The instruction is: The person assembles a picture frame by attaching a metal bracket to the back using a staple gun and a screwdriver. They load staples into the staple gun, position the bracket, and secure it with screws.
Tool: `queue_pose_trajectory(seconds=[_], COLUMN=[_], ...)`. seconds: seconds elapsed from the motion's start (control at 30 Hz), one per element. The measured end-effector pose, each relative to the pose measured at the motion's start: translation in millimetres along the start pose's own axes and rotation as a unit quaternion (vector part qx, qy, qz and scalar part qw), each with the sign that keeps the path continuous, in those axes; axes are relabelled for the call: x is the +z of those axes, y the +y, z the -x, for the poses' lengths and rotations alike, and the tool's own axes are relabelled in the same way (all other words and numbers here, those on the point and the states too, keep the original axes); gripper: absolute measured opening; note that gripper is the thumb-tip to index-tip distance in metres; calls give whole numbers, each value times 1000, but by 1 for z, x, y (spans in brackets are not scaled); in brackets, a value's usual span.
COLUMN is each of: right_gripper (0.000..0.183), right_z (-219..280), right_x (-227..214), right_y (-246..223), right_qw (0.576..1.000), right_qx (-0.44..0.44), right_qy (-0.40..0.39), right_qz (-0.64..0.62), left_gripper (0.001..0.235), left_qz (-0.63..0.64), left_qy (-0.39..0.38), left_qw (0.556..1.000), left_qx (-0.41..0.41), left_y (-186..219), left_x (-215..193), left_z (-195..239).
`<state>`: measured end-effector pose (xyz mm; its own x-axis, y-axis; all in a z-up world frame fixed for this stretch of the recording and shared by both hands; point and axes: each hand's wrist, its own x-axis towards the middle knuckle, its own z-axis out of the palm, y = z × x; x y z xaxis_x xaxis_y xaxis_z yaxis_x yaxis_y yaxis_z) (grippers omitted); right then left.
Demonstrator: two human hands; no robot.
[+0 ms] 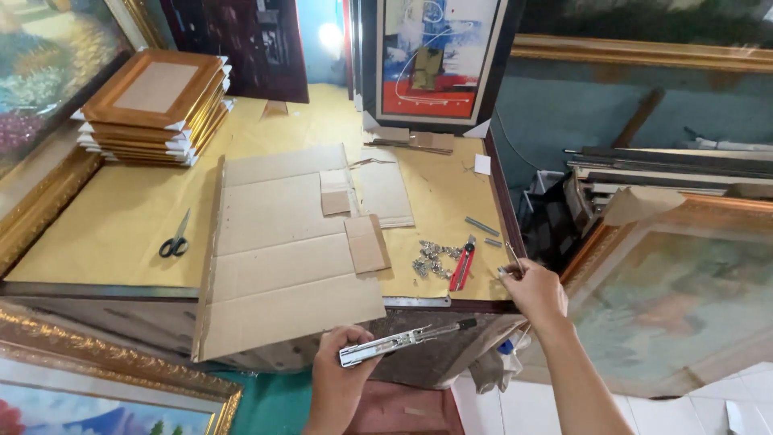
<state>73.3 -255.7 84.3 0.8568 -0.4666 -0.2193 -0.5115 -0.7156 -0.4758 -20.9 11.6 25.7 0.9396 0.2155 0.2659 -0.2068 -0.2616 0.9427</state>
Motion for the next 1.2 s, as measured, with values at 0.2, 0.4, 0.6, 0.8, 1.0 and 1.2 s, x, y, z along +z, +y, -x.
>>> queue_pose_trajectory(seconds=[0.2,0.4,0.6,0.8,1.0,1.2], right_gripper=[24,19,15,27,38,32], right_z=[-69,-127,-76,25,46,59], right_x=[26,50,33,14,66,132], right_y=[4,24,-8,-40,-9,8], right_qw=[996,994,989,947,810,836], right_qx=[-49,-92,-127,-80,-105,-104], right_qy=[-56,-65,25,-268,-554,-535], right_qz=[45,6,-69,-160,-161,65], left_gripper=[27,23,27,28,26,21], left_qz=[-17,-27,-14,-17,24,18], left_qy=[12,42,61,66,122,220], left_qw=[1000,995,996,997,988,971], left_qx=[14,-86,-64,-39,-91,-95], left_y=[-13,6,-3,-15,-16,-16], left_x=[4,-7,-13,-27,-57,-107], left_z=[-1,2,15,33,58,93])
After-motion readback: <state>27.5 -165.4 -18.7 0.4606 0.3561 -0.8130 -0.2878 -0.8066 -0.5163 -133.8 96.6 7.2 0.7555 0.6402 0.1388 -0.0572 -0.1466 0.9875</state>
